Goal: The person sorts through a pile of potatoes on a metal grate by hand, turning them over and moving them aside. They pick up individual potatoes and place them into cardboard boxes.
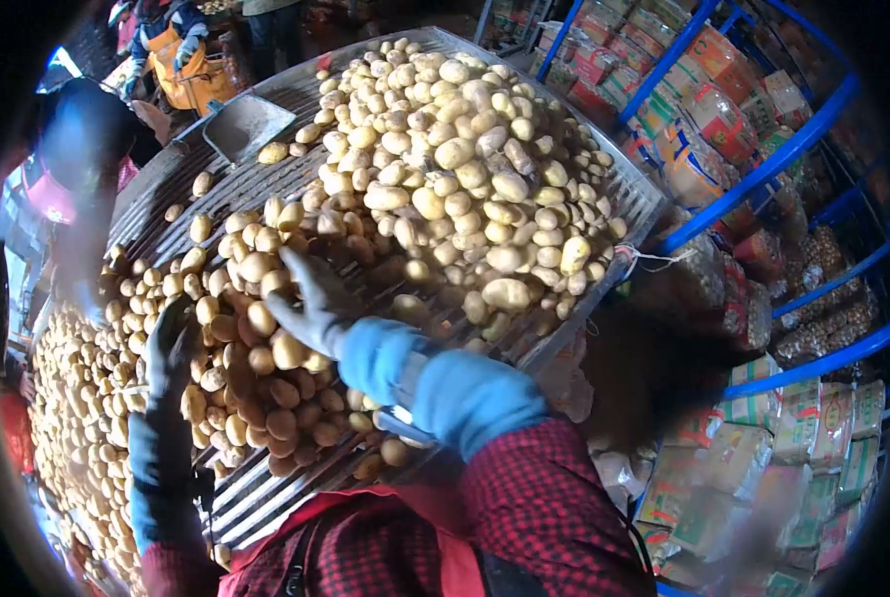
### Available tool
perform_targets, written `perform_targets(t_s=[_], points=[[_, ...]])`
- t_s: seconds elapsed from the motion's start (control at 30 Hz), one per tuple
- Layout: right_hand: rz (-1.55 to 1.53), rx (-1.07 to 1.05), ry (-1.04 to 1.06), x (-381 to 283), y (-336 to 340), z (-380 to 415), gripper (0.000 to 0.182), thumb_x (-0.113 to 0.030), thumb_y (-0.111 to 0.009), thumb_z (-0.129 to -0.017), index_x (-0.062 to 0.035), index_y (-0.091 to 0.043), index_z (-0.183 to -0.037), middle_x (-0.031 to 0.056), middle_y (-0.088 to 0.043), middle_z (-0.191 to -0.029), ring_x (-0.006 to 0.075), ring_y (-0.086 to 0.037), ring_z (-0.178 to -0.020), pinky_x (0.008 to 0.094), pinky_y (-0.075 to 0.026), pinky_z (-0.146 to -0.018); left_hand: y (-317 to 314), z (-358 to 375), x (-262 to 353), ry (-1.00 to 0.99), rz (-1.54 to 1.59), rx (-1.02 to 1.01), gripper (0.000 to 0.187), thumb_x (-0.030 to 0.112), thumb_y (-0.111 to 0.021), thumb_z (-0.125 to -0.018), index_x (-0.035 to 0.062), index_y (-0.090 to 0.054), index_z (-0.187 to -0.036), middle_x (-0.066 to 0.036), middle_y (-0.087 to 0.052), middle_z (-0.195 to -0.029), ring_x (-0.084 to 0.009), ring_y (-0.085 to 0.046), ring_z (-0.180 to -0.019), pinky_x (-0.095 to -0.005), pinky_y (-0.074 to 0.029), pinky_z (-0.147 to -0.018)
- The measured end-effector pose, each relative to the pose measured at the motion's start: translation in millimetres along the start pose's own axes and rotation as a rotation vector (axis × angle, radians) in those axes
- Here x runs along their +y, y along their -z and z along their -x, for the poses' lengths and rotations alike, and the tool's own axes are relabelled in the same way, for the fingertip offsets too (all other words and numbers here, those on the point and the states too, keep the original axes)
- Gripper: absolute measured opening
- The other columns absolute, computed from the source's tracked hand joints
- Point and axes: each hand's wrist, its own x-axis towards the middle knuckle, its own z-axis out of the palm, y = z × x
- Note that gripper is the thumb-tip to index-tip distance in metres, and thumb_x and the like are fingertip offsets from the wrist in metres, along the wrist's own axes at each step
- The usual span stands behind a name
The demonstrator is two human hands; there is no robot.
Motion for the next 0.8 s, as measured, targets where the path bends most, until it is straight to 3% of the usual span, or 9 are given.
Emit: perform_targets(t_s=[0.13, 0.2, 0.33, 0.43, 0.57, 0.63, 0.7, 0.77, 0.8], points=[[0.021, -0.054, 0.171, -12, -101, -40, 0.078, -0.044, -0.074, -0.085, -0.0111, -0.046, -0.15, 0.0268, -0.054, -0.139, 0.0457, -0.052, -0.129, 0.0512, -0.043, -0.111, 60, 83, -14, 0.1, -0.034, 0.191, 0.045, 0.019, -0.058, -0.105, 0.0013, -0.054, -0.145, 0.001, -0.062, -0.099, -0.0051, -0.052, -0.076, -0.0216, -0.044, -0.067], [0.243, -0.164, 0.213, -41, -124, -40, 0.075, -0.044, -0.074, -0.084, -0.0139, -0.049, -0.148, 0.0244, -0.055, -0.137, 0.047, -0.051, -0.128, 0.0542, -0.043, -0.108, 77, 119, -23, 0.165, 0.1, 0.317, 0.046, 0.018, -0.054, -0.105, 0.0051, -0.051, -0.149, -0.008, -0.065, -0.126, -0.0152, -0.065, -0.101, -0.026, -0.053, -0.079], [-0.199, -0.288, 0.362, -44, -114, -27, 0.056, -0.035, -0.072, -0.088, -0.0104, -0.058, -0.136, 0.021, -0.061, -0.134, 0.0395, -0.06, -0.123, 0.0469, -0.047, -0.106, 86, 180, -54, -0.069, -0.559, 0.402, 0.053, 0.009, -0.06, -0.097, 0.0012, -0.05, -0.148, -0.015, -0.059, -0.141, -0.028, -0.059, -0.127, -0.0371, -0.048, -0.104], [-0.464, 0.074, 0.431, -21, -23, -52, 0.043, -0.018, -0.067, -0.092, -0.005, -0.059, -0.132, 0.0208, -0.066, -0.126, 0.0366, -0.063, -0.118, 0.0416, -0.052, -0.1, 87, 206, -67, -0.099, -0.783, 0.398, 0.057, 0.011, -0.065, -0.095, -0.0005, -0.048, -0.148, -0.019, -0.059, -0.141, -0.0315, -0.057, -0.13, -0.0417, -0.045, -0.109], [0.145, 0.641, 0.473, 93, 159, -127, 0.046, -0.018, -0.073, -0.092, -0.0067, -0.058, -0.133, 0.0196, -0.067, -0.121, 0.0368, -0.065, -0.112, 0.0415, -0.052, -0.099, 87, 235, -119, -0.179, -1.002, 0.387, 0.062, 0.02, -0.071, -0.09, -0.0005, -0.049, -0.145, -0.021, -0.058, -0.14, -0.036, -0.058, -0.126, -0.0422, -0.048, -0.105], [0.336, 0.642, 0.007, 77, 224, -109, 0.059, -0.029, -0.071, -0.094, -0.0094, -0.052, -0.147, 0.0255, -0.06, -0.138, 0.0342, -0.06, -0.127, 0.0404, -0.049, -0.106, 88, 239, -137, 0.08, -0.538, 0.381, 0.064, 0.017, -0.07, -0.088, -0.0009, -0.048, -0.145, -0.023, -0.057, -0.139, -0.0376, -0.058, -0.125, -0.0426, -0.047, -0.105], [0.361, 0.549, -0.094, 114, 245, -122, 0.062, -0.041, -0.069, -0.093, -0.0161, -0.053, -0.148, 0.0255, -0.058, -0.137, 0.0396, -0.059, -0.125, 0.0455, -0.049, -0.105, 86, 239, -151, 0.122, -0.267, 0.507, 0.056, 0.019, -0.067, -0.092, -0.0007, -0.05, -0.142, -0.021, -0.058, -0.137, -0.0346, -0.059, -0.121, -0.0422, -0.049, -0.102], [0.496, 0.658, 0.048, 157, 217, -147, 0.062, -0.044, -0.069, -0.092, -0.0181, -0.054, -0.147, 0.0252, -0.052, -0.14, 0.047, -0.053, -0.128, 0.0543, -0.045, -0.105, 83, 235, -154, 0.082, -0.263, 0.537, 0.049, 0.021, -0.063, -0.096, -0.0006, -0.053, -0.139, -0.019, -0.059, -0.134, -0.0317, -0.059, -0.117, -0.0419, -0.05, -0.099], [0.537, 0.62, 0.043, 140, 202, -149, 0.059, -0.046, -0.068, -0.092, -0.0174, -0.058, -0.142, 0.0246, -0.051, -0.14, 0.0463, -0.052, -0.124, 0.0562, -0.043, -0.104, 89, 236, -158, -0.056, -0.639, 0.401, 0.051, 0.026, -0.064, -0.099, 0.0005, -0.051, -0.142, -0.016, -0.059, -0.135, -0.0291, -0.059, -0.117, -0.0399, -0.051, -0.098]])
